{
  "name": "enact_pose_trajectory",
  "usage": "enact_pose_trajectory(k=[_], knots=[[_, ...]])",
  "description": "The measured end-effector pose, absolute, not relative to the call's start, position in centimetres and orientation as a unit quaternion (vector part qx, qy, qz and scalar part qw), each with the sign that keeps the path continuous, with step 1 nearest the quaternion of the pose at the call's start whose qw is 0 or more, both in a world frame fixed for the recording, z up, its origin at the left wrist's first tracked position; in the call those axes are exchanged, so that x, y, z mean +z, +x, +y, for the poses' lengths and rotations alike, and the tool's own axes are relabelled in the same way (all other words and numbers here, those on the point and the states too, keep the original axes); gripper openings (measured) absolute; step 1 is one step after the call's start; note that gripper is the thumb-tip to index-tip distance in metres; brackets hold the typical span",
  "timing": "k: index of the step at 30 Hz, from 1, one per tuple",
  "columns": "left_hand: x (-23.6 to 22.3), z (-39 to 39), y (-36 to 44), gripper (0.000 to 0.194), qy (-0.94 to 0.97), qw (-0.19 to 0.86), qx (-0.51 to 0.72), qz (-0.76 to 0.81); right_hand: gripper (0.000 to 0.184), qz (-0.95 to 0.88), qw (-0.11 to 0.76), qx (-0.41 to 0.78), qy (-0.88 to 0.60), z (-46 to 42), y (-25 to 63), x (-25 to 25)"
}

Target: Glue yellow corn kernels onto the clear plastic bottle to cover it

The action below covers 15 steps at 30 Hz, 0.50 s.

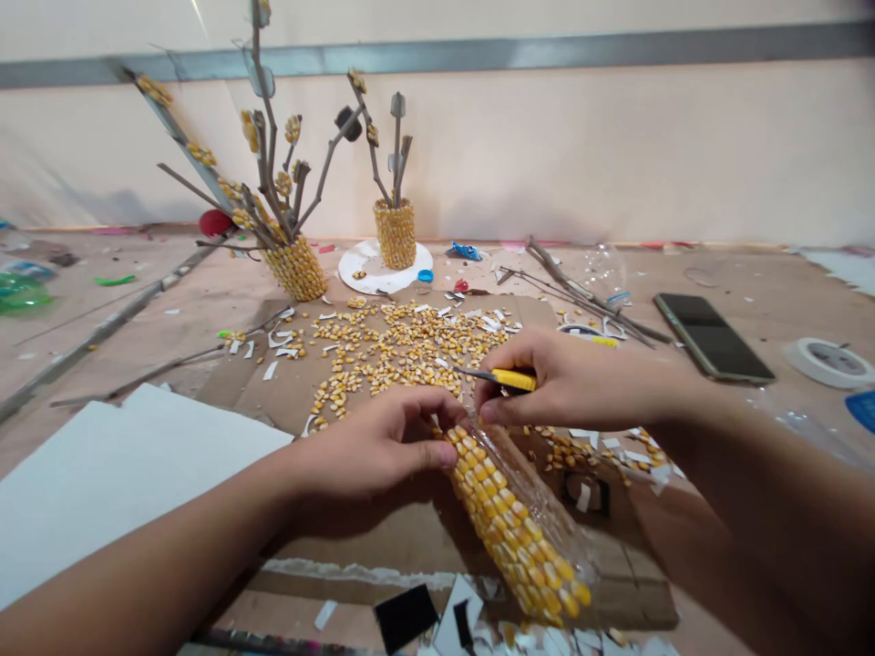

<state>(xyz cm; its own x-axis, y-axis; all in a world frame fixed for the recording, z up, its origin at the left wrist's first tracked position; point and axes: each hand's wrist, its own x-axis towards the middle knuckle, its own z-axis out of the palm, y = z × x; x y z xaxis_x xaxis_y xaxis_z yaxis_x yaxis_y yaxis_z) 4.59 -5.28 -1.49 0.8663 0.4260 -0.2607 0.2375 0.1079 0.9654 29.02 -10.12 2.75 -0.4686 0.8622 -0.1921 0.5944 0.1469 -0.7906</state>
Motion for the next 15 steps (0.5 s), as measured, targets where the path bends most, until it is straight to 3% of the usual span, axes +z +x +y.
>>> enact_pose_trajectory(k=[10, 15], knots=[[-2.22, -6.0, 4.63, 0.019, 0.587, 0.77, 0.066, 0.24, 0.015, -0.73, 0.176, 0.422, -0.509, -9.95, 28.7, 2.33], [-2.09, -6.05, 4.75, 0.017, 0.607, 0.752, 0.078, 0.244, 0.016, -0.729, 0.183, 0.439, -0.492, -9.77, 28.76, 1.97]])
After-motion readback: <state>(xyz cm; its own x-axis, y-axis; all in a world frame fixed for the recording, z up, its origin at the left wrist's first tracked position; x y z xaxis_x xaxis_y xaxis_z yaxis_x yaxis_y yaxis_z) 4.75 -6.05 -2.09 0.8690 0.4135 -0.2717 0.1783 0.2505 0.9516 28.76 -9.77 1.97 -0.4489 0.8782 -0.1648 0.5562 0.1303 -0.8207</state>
